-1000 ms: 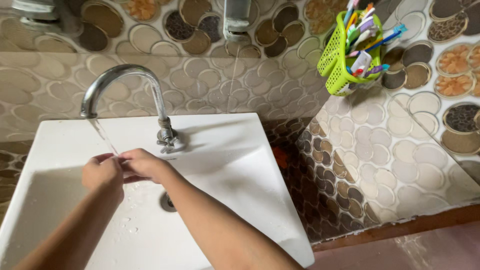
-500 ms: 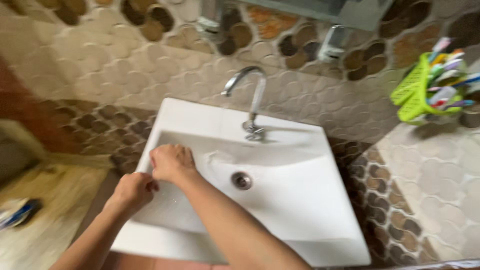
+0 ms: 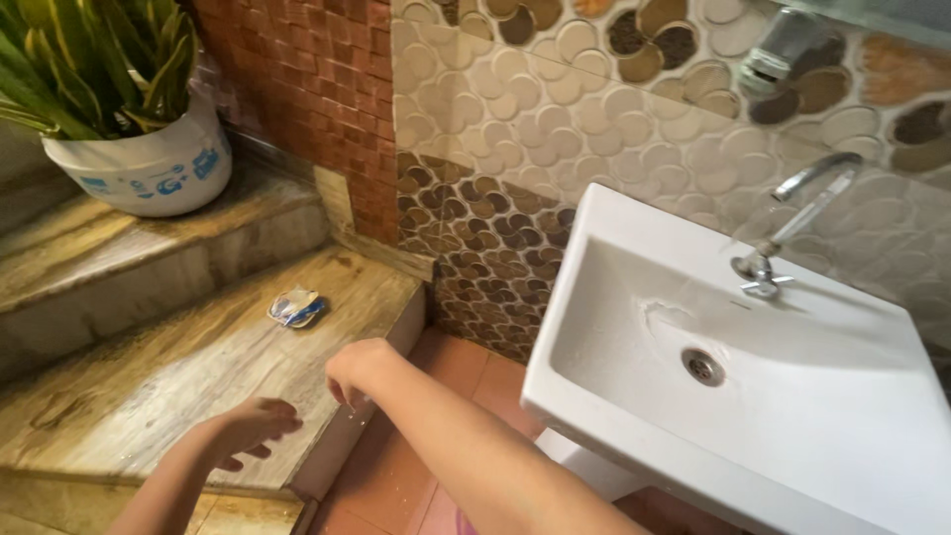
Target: The person cleans a bathroom sink and a soap wrapper using a cloth and water, then places cleaning items into a container.
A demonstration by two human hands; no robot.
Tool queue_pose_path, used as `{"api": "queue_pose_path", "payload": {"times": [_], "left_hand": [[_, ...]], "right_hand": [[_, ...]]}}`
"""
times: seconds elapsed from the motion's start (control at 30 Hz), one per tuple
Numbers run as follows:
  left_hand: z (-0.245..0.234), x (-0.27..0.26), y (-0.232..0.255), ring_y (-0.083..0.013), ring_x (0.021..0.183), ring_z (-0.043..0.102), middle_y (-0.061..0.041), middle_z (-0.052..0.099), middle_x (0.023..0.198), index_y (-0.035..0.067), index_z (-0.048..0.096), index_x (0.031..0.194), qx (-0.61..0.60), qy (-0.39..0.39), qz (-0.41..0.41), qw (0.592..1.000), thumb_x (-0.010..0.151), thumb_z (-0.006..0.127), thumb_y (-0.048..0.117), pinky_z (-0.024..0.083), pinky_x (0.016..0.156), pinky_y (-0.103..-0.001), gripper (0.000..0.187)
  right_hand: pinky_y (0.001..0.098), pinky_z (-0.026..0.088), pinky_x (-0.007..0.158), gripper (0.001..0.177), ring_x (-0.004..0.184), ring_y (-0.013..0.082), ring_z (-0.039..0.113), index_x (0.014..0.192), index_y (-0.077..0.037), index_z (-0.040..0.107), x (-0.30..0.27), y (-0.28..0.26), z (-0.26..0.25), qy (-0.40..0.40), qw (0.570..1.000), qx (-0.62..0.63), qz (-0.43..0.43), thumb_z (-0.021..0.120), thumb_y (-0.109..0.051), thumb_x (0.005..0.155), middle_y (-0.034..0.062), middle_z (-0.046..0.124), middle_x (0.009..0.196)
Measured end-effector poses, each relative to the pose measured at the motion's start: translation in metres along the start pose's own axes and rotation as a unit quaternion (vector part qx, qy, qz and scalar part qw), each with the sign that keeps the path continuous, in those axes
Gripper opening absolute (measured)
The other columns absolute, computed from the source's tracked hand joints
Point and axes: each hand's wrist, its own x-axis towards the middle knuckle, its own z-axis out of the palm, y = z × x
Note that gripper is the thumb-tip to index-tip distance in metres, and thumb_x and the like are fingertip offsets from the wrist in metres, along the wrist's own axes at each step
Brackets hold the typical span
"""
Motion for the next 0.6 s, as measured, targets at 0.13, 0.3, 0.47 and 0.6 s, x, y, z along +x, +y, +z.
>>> {"api": "queue_pose_path", "payload": {"times": [0.13, 0.3, 0.47, 0.6], "left_hand": [[-0.036, 0.026, -0.034, -0.0272, 0.103, 0.077, -0.013, 0.078, 0.119, 0.021, 0.062, 0.139, -0.142, 0.203, 0.072, 0.966, 0.087, 0.068, 0.045, 0.06, 0.074, -0.046, 0.058], [-0.074, 0.087, -0.059, -0.0247, 0.093, 0.076, -0.014, 0.079, 0.108, 0.018, 0.064, 0.137, -0.127, 0.191, 0.042, 0.973, 0.088, 0.07, 0.042, 0.058, 0.066, -0.041, 0.055], [-0.089, 0.242, -0.114, -0.0297, 0.083, 0.072, -0.019, 0.077, 0.101, 0.017, 0.064, 0.139, -0.194, 0.178, 0.021, 0.964, 0.086, 0.07, 0.043, 0.055, 0.066, -0.043, 0.059], [-0.091, 0.431, -0.156, -0.0334, 0.088, 0.077, -0.023, 0.078, 0.108, 0.016, 0.062, 0.142, -0.271, 0.149, -0.016, 0.951, 0.08, 0.081, 0.037, 0.061, 0.079, -0.043, 0.067]], "right_hand": [[0.0399, 0.059, 0.085, 0.036, 0.105, 0.0247, 0.072, 0.1, -0.023, 0.08, 0.073, -0.022, -0.013, 0.191, 0.98, 0.032, -0.039, 0.079, -0.004, 0.07, 0.0061, 0.076, 0.109], [0.0438, 0.057, 0.088, 0.015, 0.106, 0.0307, 0.072, 0.098, -0.017, 0.078, 0.168, -0.025, -0.023, 0.264, 0.959, 0.1, -0.017, 0.071, -0.011, 0.087, 0.0128, 0.076, 0.11], [0.0443, 0.059, 0.091, 0.018, 0.113, 0.0343, 0.068, 0.097, -0.014, 0.078, 0.274, 0.021, -0.016, 0.273, 0.959, 0.062, 0.031, 0.071, -0.004, 0.083, 0.0144, 0.076, 0.11], [0.0455, 0.057, 0.094, 0.024, 0.118, 0.0375, 0.063, 0.103, -0.005, 0.076, 0.365, 0.072, -0.01, 0.205, 0.964, 0.154, 0.069, 0.073, 0.0, 0.08, 0.0216, 0.07, 0.117]]}}
